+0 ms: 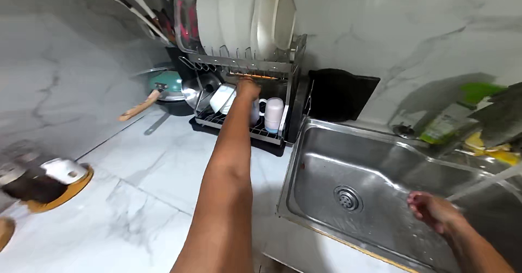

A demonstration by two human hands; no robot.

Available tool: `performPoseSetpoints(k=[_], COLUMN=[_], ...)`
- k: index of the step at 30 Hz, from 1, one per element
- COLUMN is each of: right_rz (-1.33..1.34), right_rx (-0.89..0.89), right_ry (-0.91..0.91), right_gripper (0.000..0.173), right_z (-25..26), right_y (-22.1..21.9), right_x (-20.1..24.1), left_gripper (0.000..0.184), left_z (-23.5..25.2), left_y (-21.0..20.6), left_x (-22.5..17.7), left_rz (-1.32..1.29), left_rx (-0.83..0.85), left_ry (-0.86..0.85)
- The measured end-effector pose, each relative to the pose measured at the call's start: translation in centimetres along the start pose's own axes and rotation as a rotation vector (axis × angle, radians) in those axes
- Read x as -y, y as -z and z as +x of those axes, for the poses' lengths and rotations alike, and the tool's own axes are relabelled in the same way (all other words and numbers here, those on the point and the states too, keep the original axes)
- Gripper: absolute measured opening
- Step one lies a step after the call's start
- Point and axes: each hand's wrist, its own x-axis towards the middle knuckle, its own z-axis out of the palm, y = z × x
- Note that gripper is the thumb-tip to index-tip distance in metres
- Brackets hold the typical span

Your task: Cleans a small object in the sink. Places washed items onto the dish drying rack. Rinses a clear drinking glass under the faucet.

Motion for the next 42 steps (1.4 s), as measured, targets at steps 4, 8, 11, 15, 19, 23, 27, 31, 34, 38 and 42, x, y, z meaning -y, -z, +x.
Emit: performPoseSetpoints(k=[4, 8, 11, 15, 19, 23, 27, 31, 34, 38, 42], right_rz=[-0.381, -0.574, -0.659, -0.693, -0.681, -0.708, -0.715, -0.670, -0.599, -0.525, -0.421], right_rx=[0.020, -0.044, 0.006, 0.061, 0.046, 0.001, -0.033, -0.029, -0.044, -0.075, -0.100], right_ry=[-0.004, -0.025, -0.031, -0.054, -0.070, -0.068, -0.088, -0.092, -0.074, -0.011, -0.018], right_gripper=[0.019, 0.019, 0.019, 0.021, 0.021, 0.023, 0.030, 0.032, 0.029, 0.027, 0.023], right_z=[-1.1, 1.0, 1.9, 2.1, 2.4, 2.9, 1.1, 1.3, 1.0, 1.5, 2.2], right_y=[0.2, 2.0, 1.7, 1.1, 1.8, 2.5, 2.4, 2.4, 1.8, 1.7, 1.9], right_x=[-1.5, -2.7, -2.5, -2.3, -2.7, -3.0, -2.1, -1.8, -1.3, -2.0, -2.4], left_gripper=[0.049, 0.065, 0.057, 0.071, 0.066, 0.045, 0.044, 0.057, 0.080, 0.066, 0.052], left_z=[-0.2, -0.2, -0.8, -1.9, 0.5, 2.2, 2.7, 1.8, -0.3, -3.3, -6.5], left_y=[1.9, 1.8, 2.7, 4.6, 2.9, -0.2, -0.8, 0.8, 1.9, 2.6, 2.5], left_x=[-1.6, 1.6, 2.8, 2.7, 0.8, -1.6, -2.2, 2.4, 5.4, 9.1, 13.6], left_rz=[0.248, 0.292, 0.342, 0.309, 0.122, 0.253, 0.498, -0.009, -0.640, -0.999, -1.170], left_rx=[0.333, 0.344, 0.358, 0.458, 0.251, 0.278, 0.287, 0.019, -0.181, -0.285, -0.326], left_ry=[0.112, -0.054, -0.115, -0.176, -0.112, -0.112, -0.109, 0.002, 0.126, 0.054, -0.135])
